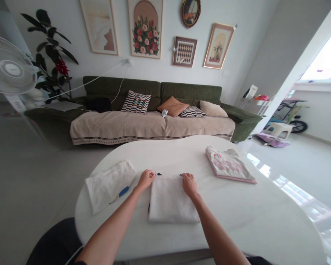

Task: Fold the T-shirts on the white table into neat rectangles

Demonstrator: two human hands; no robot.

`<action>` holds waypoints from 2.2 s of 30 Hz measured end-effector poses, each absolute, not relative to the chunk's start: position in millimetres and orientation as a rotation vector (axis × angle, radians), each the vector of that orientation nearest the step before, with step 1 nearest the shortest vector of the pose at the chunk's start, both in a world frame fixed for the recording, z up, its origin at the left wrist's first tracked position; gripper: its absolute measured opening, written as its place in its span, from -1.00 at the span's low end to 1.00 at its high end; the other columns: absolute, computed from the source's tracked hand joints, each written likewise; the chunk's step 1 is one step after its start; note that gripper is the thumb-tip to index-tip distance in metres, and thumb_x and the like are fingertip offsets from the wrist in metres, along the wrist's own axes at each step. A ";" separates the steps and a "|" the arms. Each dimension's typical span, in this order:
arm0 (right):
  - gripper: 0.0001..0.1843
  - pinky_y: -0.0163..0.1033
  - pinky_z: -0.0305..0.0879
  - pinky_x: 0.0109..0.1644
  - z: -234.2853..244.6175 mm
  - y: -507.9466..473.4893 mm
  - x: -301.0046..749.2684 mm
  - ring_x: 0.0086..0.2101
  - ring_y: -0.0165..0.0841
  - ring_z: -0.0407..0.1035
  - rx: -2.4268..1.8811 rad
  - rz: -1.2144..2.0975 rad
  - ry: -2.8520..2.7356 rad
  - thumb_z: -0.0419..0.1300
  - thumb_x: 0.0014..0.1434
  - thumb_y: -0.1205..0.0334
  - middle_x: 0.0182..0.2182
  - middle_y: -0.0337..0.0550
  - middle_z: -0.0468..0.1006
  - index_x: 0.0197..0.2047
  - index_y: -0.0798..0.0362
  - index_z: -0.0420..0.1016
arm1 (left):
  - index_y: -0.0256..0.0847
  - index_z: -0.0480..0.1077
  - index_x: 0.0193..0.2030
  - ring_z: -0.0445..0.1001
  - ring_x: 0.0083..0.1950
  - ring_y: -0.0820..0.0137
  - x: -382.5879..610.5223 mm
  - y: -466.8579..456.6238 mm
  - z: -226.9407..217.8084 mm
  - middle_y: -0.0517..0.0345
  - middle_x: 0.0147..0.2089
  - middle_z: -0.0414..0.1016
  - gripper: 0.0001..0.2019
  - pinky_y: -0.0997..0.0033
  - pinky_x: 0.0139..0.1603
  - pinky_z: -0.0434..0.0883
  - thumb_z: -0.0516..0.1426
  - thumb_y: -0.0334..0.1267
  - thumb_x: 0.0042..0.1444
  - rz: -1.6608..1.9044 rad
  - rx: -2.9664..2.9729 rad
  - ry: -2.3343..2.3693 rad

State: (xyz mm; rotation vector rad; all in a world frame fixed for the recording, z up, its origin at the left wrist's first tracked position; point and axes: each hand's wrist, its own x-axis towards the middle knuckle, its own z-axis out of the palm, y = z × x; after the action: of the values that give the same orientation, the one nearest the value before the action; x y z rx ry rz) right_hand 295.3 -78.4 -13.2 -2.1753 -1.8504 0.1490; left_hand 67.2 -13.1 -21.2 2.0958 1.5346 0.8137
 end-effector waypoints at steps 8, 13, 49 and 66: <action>-0.59 -0.22 0.14 0.00 -2.1 -74.3 288.9 0.03 -0.26 0.11 -2.111 0.017 -1.770 -0.12 0.14 0.41 0.03 0.00 0.30 0.05 0.10 0.27 | -0.17 0.35 -0.36 0.38 -0.36 0.49 71.1 -4.8 -17.5 0.24 -0.41 0.43 -0.89 0.57 -0.33 0.23 0.01 -0.35 0.07 0.773 2.064 1.463; -0.57 -0.06 -0.08 0.16 1.7 -85.8 257.0 0.18 -0.26 -0.12 -1.984 -0.008 -1.946 -0.14 0.22 0.22 0.21 -0.16 0.07 0.15 -0.06 0.16 | -0.17 0.33 -0.35 0.37 -0.32 0.46 75.3 -4.5 -20.3 0.21 -0.37 0.42 -0.91 0.55 -0.31 0.22 0.01 -0.35 0.07 0.787 2.001 1.567; -0.34 0.14 -0.24 0.18 -20.5 -138.2 253.1 0.23 -0.13 -0.47 -2.383 0.260 -1.780 -0.23 0.21 -0.05 0.28 -0.01 -0.26 0.30 0.07 -0.23 | -0.22 0.34 -0.18 0.39 -0.39 0.43 54.0 -167.8 -25.2 0.17 -0.41 0.43 -0.80 0.53 -0.38 0.17 0.05 -0.23 0.06 0.644 1.889 1.822; -0.54 -0.01 0.13 0.07 33.3 -173.0 195.6 0.09 -0.16 0.14 -1.166 1.389 -0.837 0.05 0.07 0.14 0.03 -0.06 0.37 0.06 0.00 0.28 | -0.13 0.40 -0.11 0.24 0.14 0.28 71.2 -157.5 28.4 0.11 0.05 0.38 -0.63 0.32 0.06 0.20 0.11 0.00 -0.01 1.100 0.745 0.936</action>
State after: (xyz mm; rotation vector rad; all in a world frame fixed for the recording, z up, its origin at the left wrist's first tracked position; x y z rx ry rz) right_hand 195.6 -173.0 33.3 -1.1655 -0.8369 1.3887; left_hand 71.2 -157.5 28.4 0.7451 0.9356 1.1004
